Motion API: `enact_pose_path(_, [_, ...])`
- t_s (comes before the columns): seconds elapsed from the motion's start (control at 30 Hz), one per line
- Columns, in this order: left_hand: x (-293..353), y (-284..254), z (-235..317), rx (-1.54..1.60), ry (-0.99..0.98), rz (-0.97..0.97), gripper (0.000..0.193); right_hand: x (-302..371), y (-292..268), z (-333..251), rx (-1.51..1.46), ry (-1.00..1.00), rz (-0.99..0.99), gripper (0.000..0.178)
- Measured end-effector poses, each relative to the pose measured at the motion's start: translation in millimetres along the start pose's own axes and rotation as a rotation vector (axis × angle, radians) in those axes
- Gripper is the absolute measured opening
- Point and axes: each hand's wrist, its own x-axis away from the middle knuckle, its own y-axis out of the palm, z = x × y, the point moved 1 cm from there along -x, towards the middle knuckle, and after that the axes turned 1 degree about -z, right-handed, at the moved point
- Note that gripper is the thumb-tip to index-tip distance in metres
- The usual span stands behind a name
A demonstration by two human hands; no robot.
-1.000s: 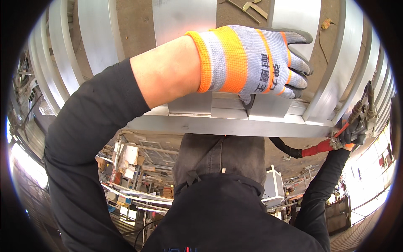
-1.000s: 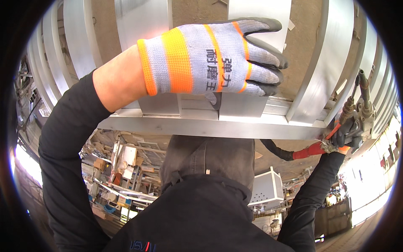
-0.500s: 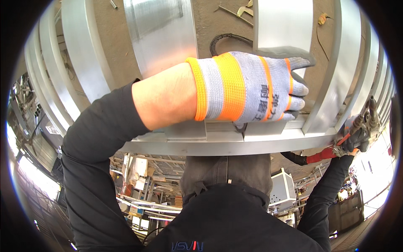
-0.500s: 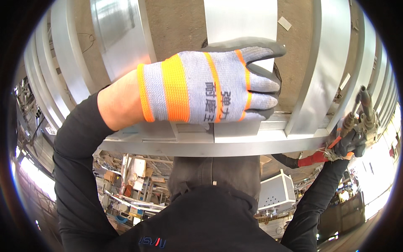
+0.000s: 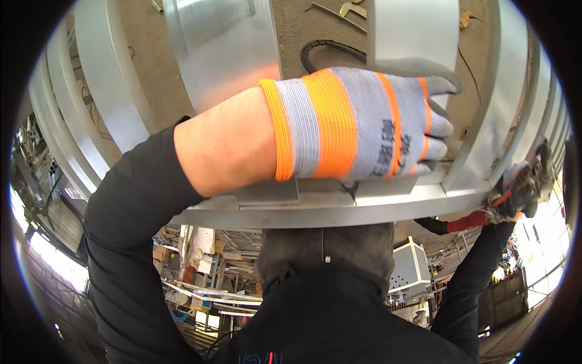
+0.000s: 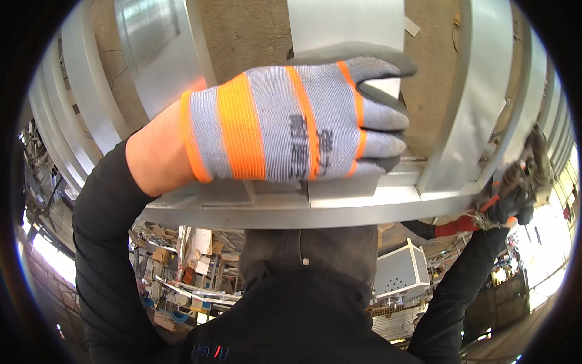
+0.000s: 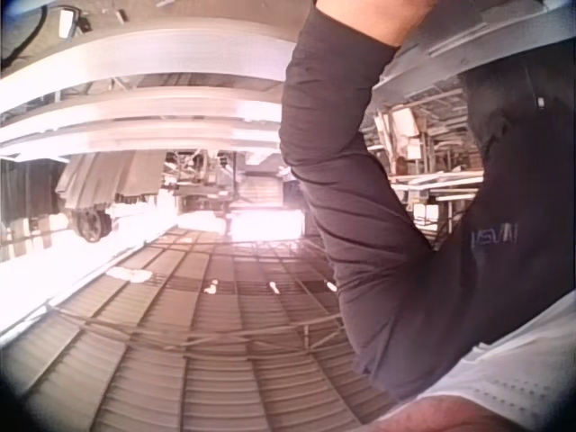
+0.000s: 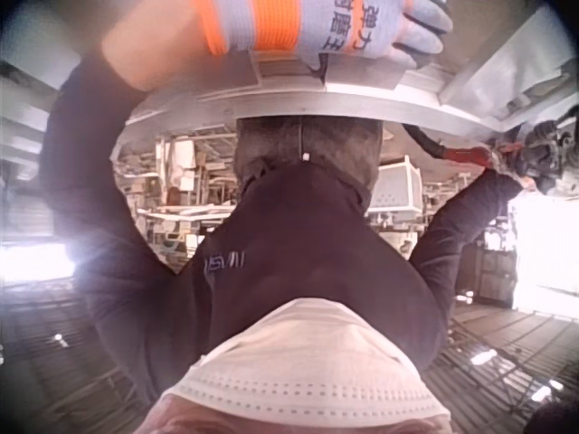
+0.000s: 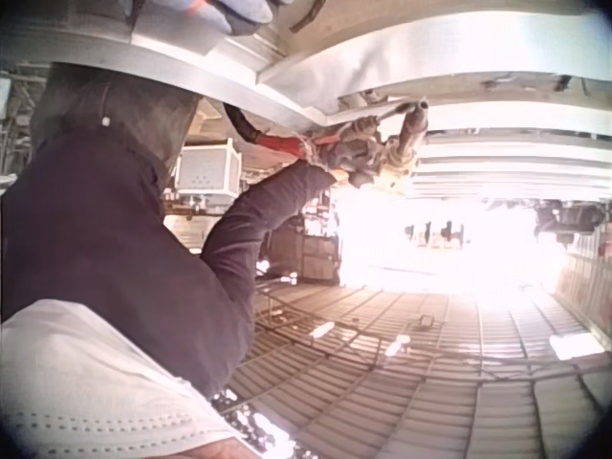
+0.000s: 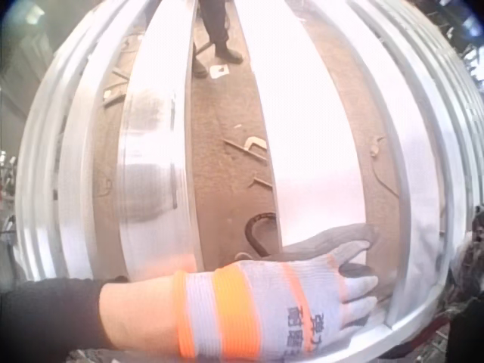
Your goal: The person welds a large curved metal frame using a handheld welding torch. They move along the frame, applying welds at multiple joints between vertical slats and horizontal supports. The person wears gloves and a protective apron while working in a workshop.
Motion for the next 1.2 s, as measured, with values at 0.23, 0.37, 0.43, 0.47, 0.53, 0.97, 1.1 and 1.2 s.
enact_pose_path(0.23, [18,-55,39,0.033,-0.142,0.006,0.034,-3,2,2,-0.038,-0.002,-0.038,0.055])
enact_pose_path(0.37, [6,-65,97,0.559,-0.788,0.707,0.061,-6,-1,9,-0.055,0.001,-0.069,0.056])
enact_pose_path(0.43, [-14,-44,98,0.795,-1.124,1.021,0.050,-5,-3,13,-0.059,0.008,-0.090,0.057])
enact_pose_path(0.47, [-23,-32,87,0.866,-1.126,1.292,0.046,-3,-2,15,-0.065,0.009,-0.100,0.057])
enact_pose_path(0.53, [-32,-11,62,0.898,-1.139,1.547,0.041,1,-2,18,-0.073,0.012,-0.113,0.058])
enact_pose_path(0.97, [-3,9,41,1.223,-1.473,1.497,0.060,-11,5,30,-0.110,0.031,-0.195,0.062])
enact_pose_path(1.1, [-2,18,64,0.933,-1.364,1.111,0.074,-12,10,31,-0.119,0.033,-0.209,0.063])
enact_pose_path(1.2, [-17,18,79,1.115,-1.460,1.087,0.088,-12,10,38,-0.126,0.034,-0.215,0.064])
